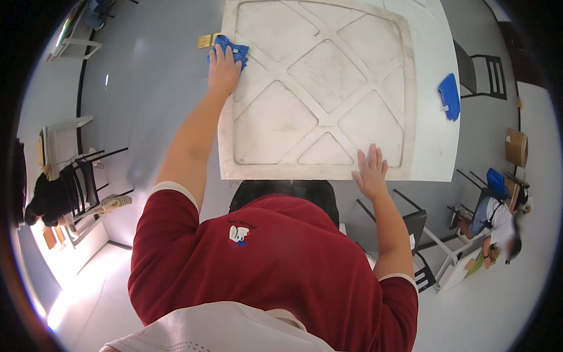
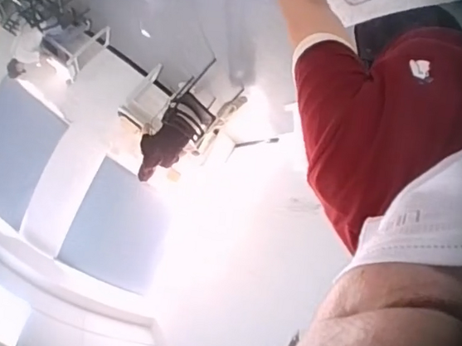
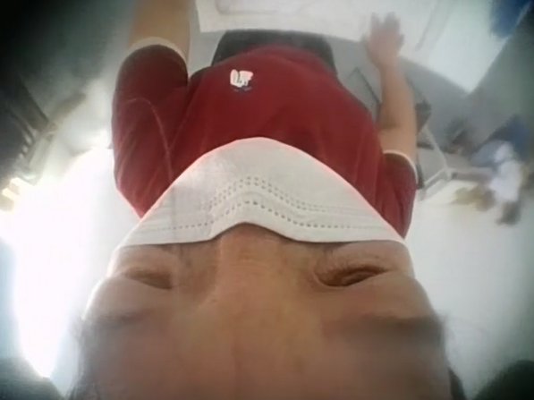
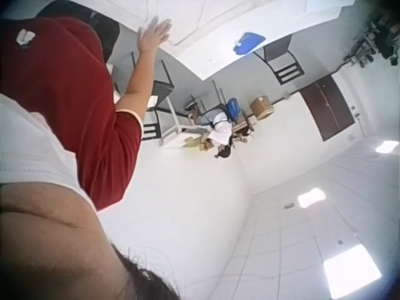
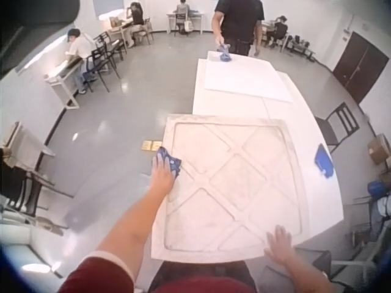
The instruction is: The recorder uses a blue cloth to wipe down a white plastic panel and then an air filter unit.
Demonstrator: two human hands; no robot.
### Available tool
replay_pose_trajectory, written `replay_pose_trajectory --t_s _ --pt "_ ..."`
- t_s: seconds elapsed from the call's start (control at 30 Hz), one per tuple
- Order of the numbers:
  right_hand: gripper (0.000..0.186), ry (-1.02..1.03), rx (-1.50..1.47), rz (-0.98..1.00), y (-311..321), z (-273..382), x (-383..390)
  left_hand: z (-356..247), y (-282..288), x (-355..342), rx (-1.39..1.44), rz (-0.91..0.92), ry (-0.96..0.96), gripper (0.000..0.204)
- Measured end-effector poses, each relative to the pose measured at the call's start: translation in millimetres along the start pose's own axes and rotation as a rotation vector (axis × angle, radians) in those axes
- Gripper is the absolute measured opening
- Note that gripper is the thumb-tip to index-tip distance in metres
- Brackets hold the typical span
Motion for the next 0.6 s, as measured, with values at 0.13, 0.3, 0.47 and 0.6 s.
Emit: replay_pose_trajectory --t_s 0.13,0.3,0.47,0.6 --pt "0.067 0.015 -0.058 -0.019 4 2 0 10 -23 -27 -0.040 -0.021 -0.021 0.059" --pt "0.066 -0.021 -0.042 0.002 -2 -2 -2 22 -55 -41 -0.164 0.006 -0.057 0.054" --pt "0.066 0.007 -0.032 -0.022 0 0 -1 28 -55 -25 -0.196 0.108 -0.153 0.049" --pt "0.065 -0.010 -0.025 -0.035 -9 -5 1 5 23 38 0.197 0.329 0.138 0.047"
Point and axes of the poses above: each hand's wrist, its own x-axis away from the middle knuckle, its own y-axis out of the back of the hand, z = x × y, the point moved 7 cm from there along -x, towards the middle knuckle, and after that the axes turned 5 degrees about -x, right-handed, at the moved point
